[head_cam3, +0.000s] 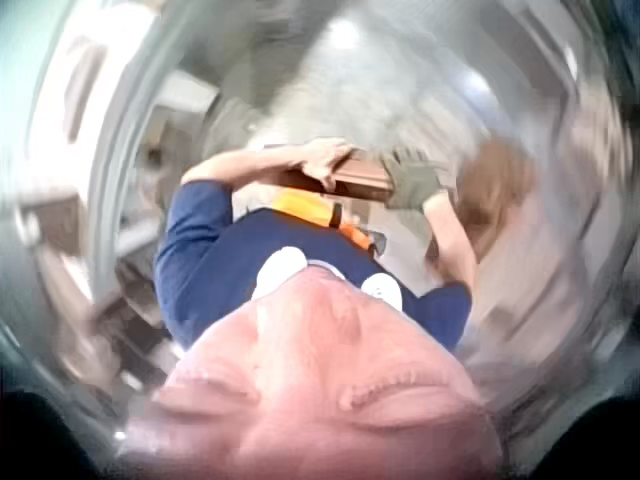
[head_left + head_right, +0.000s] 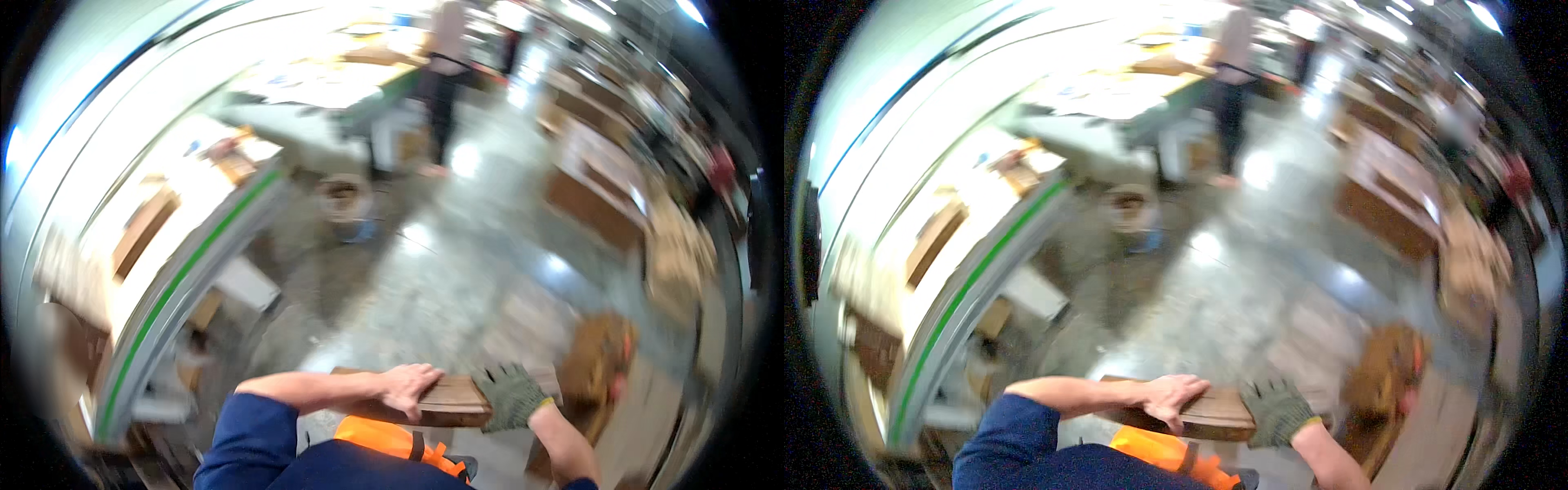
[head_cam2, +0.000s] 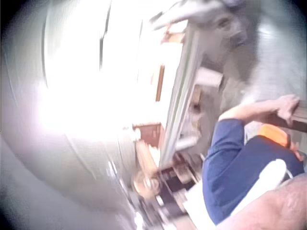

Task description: The person rubs a wood panel, then takes curved wood components from a stack and places them onto a separate stack on a workbench.

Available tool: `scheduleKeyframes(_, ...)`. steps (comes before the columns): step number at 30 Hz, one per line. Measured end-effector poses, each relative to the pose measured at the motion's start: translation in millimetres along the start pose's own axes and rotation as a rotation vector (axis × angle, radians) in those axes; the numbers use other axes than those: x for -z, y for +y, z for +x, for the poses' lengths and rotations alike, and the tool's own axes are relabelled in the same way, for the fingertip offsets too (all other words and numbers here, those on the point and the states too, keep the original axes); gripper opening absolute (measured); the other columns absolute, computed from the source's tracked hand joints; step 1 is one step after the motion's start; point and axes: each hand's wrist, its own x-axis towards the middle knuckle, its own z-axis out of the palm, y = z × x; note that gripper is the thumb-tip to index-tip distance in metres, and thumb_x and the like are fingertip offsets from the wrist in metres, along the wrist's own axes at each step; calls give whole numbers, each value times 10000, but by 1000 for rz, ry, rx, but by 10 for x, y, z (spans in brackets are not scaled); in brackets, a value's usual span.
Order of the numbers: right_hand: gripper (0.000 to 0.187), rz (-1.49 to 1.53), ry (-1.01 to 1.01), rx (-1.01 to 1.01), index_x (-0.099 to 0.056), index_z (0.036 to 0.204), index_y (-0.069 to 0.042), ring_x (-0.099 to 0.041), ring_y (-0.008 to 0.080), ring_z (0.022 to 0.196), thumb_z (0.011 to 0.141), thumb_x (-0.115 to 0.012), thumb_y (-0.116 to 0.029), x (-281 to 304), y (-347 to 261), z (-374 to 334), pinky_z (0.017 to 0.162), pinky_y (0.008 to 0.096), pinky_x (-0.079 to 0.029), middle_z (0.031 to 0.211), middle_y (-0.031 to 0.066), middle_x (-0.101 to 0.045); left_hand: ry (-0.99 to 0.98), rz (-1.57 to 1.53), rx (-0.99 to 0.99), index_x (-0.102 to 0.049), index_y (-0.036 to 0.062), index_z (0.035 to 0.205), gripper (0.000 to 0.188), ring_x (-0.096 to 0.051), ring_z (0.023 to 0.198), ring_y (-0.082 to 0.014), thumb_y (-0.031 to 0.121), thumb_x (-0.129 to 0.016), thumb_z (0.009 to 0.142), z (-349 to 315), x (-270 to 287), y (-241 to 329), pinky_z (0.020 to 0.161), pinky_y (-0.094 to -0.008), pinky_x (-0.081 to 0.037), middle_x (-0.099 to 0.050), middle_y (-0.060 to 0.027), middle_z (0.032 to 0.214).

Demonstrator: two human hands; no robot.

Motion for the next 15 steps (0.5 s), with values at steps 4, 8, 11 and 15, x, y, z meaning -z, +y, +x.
scheduleKeyframes(4,1032,-39,-116,133,-378,1327,-19,-493,352,1127,520,-781,-521,669,-191,937,954,443,-381,1204,179,-520,165,179,133,-350,-46,1305,978,-511,1035,-354,323,-739,487,-653,648,-184,818,-455,-445,-495,-186,1084)
scheduleKeyframes(8,1014,-152,91,298,-388,1306,6,-502,337,1077,509,-784,-481,813,-969,1998,918,449,-387,1189,187,-506,332,446,330,-390,-65,1298,938,-518,974,-270,312,-732,509,-1840,991,-559,745,-371,-411,-503,-141,1041)
scheduleKeyframes(11,967,-168,211,365,-401,1296,8,-494,343,1053,516,-790,-411,1086,-1167,2416,899,465,-374,1170,198,-501,430,590,415,-399,-53,1298,916,-511,932,-248,298,-723,517,-2138,1295,-677,725,-357,-386,-505,-126,1017)
scheduleKeyframes(15,912,-137,380,628,-434,1281,9,-481,357,1058,521,-788,-352,1106,-1316,3378,909,481,-358,1170,209,-493,539,632,631,-401,-37,1300,916,-503,914,-252,287,-714,503,-2616,1455,-989,737,-372,-382,-510,-111,996)
